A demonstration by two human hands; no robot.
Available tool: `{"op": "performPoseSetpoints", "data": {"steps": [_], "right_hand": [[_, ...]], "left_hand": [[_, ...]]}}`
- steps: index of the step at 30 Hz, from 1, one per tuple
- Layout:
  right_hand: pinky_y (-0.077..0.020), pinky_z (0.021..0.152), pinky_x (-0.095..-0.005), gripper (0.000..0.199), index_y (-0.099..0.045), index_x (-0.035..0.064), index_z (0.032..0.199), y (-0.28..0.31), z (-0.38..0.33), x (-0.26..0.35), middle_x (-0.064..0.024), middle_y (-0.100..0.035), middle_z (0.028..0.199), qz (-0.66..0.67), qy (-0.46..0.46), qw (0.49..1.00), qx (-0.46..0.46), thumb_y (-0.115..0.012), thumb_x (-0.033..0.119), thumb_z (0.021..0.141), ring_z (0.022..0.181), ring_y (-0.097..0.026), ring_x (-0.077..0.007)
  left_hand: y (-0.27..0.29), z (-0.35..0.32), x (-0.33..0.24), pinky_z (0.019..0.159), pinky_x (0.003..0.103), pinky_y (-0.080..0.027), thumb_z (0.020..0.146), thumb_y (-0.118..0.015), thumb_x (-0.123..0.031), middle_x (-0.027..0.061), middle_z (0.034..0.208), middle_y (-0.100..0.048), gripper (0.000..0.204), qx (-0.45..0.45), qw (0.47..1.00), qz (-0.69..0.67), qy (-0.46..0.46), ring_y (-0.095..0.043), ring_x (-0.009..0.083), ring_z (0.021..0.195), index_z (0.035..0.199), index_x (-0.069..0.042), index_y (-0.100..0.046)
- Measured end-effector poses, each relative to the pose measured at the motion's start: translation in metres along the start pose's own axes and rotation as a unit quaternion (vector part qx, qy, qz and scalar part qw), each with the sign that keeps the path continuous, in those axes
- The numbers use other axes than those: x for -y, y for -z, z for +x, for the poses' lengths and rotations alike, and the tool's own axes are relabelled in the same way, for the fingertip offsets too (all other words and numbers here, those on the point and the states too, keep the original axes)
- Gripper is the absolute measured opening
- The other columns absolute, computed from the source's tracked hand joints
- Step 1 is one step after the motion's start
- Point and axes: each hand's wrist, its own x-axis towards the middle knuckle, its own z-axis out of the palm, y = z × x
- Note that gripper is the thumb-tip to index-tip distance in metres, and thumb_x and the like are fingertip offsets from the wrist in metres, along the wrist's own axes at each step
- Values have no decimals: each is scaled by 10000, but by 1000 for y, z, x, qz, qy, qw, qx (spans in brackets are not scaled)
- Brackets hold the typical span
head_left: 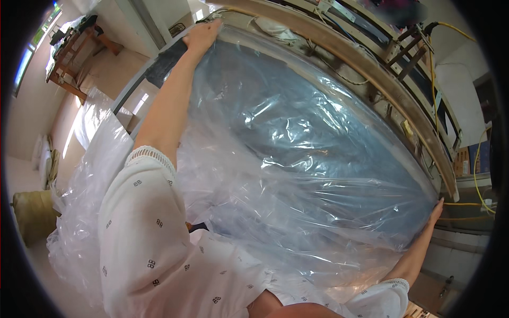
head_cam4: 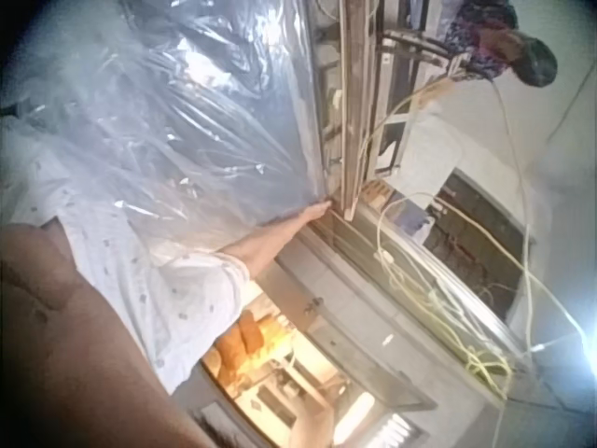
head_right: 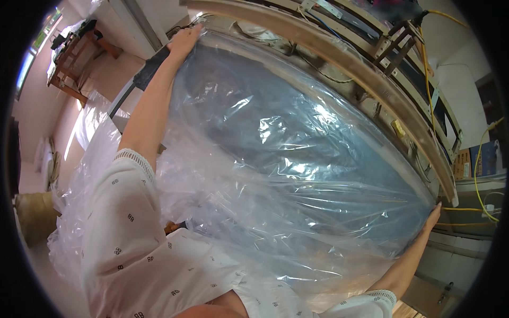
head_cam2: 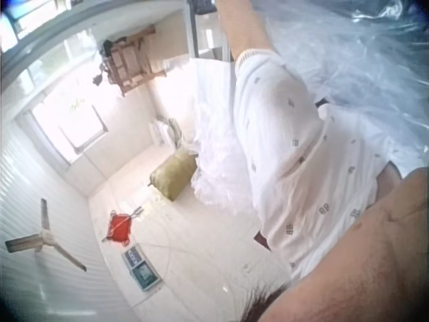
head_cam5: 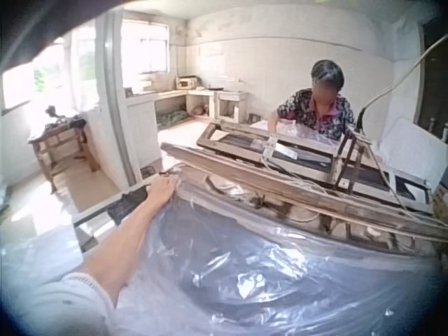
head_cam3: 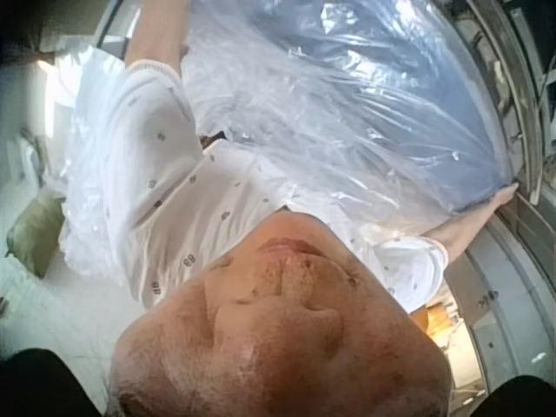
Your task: Wrapping a large molded plastic component in a clear protective plastic sheet.
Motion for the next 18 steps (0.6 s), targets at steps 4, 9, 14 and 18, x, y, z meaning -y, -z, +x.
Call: {"op": "performPoseSetpoints", "data": {"steps": [4,9,14,18], "right_hand": [[-397,763,-280,363,-575,-17,968,60,-18,-54,-58,-579,939,59,74,981,167,-542,334,880,835,-511,-162],[-380,733,-253,338,-548,5,988,87,-85,-22,-29,-555,913,162,16,970,182,-534,328,889,834,-477,-123],[-382,746,-264,370,-537,0,1016,118,-113,-53,-37,-552,926,103,2,988,112,-532,347,887,840,-477,-130],[-386,767,-265,379,-537,3,1028,128,-125,-51,-43,-548,945,89,-16,991,102,-529,356,888,849,-480,-132]], "left_hand": [[21,5,-36,694,299,-414,878,-458,-342,80,785,-591,370,29,955,-296,-2,-529,170,760,876,-1,-603],[73,-38,-41,638,218,-356,903,-466,-370,3,735,-537,363,60,914,-401,4,-452,87,696,817,-40,-591],[109,-82,-53,668,200,-358,883,-551,-305,-34,792,-540,254,150,891,-428,6,-458,57,727,900,-54,-589],[126,-110,-65,624,190,-340,809,-666,-234,-60,749,-526,201,128,867,-482,-14,-412,38,664,878,-54,-607]]}}
